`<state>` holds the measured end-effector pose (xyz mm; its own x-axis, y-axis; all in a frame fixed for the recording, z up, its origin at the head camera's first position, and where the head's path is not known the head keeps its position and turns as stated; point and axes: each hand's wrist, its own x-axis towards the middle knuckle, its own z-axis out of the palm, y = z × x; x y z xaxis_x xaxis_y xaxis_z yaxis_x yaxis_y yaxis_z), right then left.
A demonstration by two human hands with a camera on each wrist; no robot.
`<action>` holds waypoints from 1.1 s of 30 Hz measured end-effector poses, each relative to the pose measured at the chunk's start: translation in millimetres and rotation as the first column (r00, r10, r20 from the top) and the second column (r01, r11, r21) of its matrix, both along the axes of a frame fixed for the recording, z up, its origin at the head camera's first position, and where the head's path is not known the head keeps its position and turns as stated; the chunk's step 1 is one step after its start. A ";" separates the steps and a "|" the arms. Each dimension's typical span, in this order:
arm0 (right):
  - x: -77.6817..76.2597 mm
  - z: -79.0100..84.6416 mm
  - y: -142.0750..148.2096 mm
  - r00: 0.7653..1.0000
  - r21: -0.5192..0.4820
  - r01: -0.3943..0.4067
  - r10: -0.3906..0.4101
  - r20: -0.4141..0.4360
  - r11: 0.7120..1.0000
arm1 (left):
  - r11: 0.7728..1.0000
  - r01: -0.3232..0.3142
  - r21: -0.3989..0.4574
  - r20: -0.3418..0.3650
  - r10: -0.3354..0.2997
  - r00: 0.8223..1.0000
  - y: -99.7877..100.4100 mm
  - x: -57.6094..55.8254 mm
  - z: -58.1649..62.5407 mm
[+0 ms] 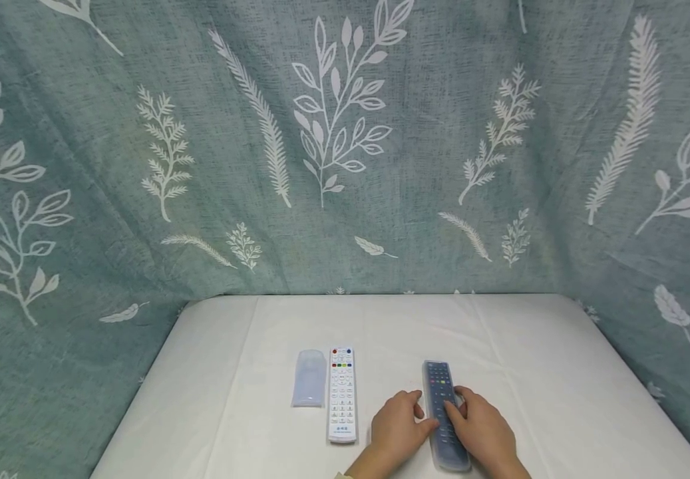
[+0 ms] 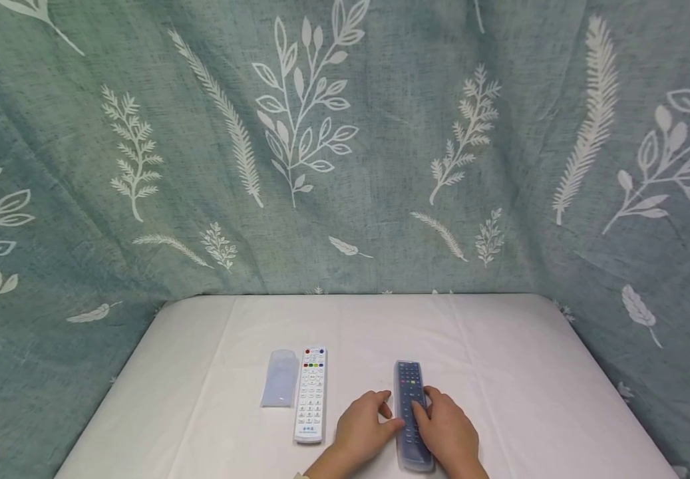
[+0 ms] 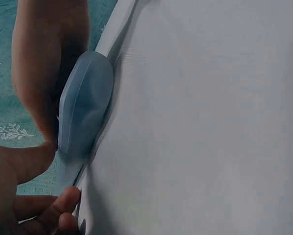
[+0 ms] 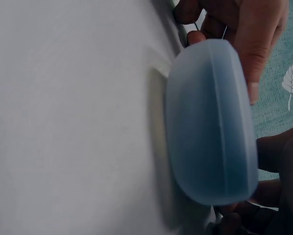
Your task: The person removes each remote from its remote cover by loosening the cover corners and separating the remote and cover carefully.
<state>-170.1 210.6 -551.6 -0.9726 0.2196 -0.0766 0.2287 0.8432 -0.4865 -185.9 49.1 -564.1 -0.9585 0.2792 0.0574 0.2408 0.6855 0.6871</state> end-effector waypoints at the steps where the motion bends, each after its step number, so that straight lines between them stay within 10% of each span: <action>1: -0.2 -0.6 0.1 1.000 -0.005 0.000 0.000 -0.001 1.000 | 1.000 0.002 -0.003 -0.005 -0.002 1.000 0.5 0.0 -0.2; 33: -0.5 -1.9 -1.4 1.000 -0.038 0.003 -0.003 0.003 0.999 | 0.995 0.054 0.085 0.016 -0.056 0.998 6.2 1.8 3.4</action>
